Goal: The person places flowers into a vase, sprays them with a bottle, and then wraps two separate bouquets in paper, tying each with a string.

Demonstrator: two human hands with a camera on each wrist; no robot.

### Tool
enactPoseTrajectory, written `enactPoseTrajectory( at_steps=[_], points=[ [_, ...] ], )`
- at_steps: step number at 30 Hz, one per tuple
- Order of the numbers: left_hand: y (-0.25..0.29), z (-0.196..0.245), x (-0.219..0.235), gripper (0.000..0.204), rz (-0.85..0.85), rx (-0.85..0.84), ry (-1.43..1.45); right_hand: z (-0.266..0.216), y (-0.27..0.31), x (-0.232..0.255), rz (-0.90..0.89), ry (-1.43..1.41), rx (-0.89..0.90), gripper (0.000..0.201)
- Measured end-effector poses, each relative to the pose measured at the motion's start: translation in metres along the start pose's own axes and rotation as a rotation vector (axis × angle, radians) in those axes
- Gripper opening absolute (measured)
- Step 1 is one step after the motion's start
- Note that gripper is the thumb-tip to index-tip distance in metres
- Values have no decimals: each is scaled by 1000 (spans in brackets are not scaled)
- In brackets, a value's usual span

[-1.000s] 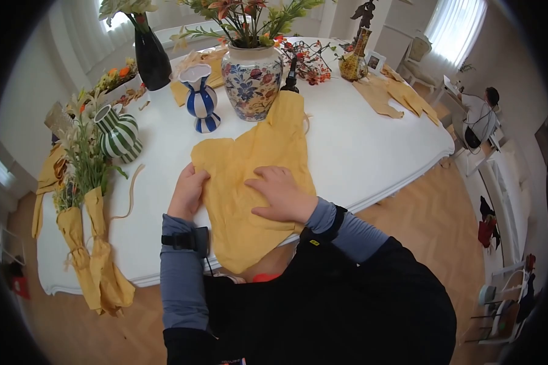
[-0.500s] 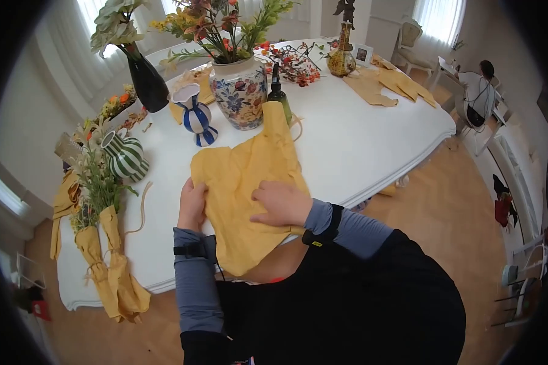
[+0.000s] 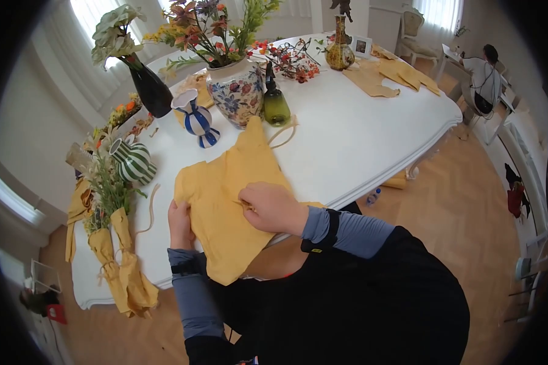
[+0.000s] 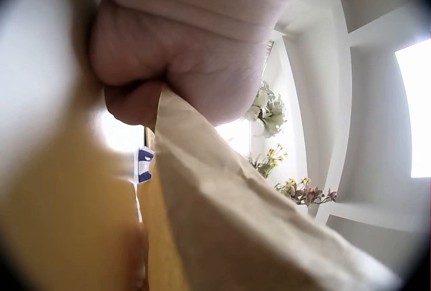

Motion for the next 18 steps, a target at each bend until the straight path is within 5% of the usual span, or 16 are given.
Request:
enactPoseTrajectory(
  at_steps=[3, 7, 13, 15, 16, 18],
  points=[
    [9, 2, 44, 37, 87, -16, -59, -2, -2, 26, 182, -68, -104, 13],
    [28, 18, 87, 37, 161, -72, -110, 27, 5, 43, 210, -69, -245, 23],
    [25, 16, 144, 34, 256, -36, -256, 114, -3, 51, -14, 8, -520, 36],
    [20, 12, 149, 33, 257, -35, -295, 160, -16, 51, -176, 69, -773, 37],
    [14, 6, 154, 33, 246, -24, -317, 175, -19, 50, -177, 67, -772, 37],
    [12, 7, 151, 33, 239, -18, -340, 197, -30, 43, -213, 23, -415, 38]
  ],
)
Point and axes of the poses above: each hand's wrist, its own y-axis away from the middle knuckle, its own x-axis out of the back of the hand, z = x × y, the point moved 2 cm from there along -y, towards the middle knuckle, and after that the axes turned 2 degrees about x, right-handed, at the moved point
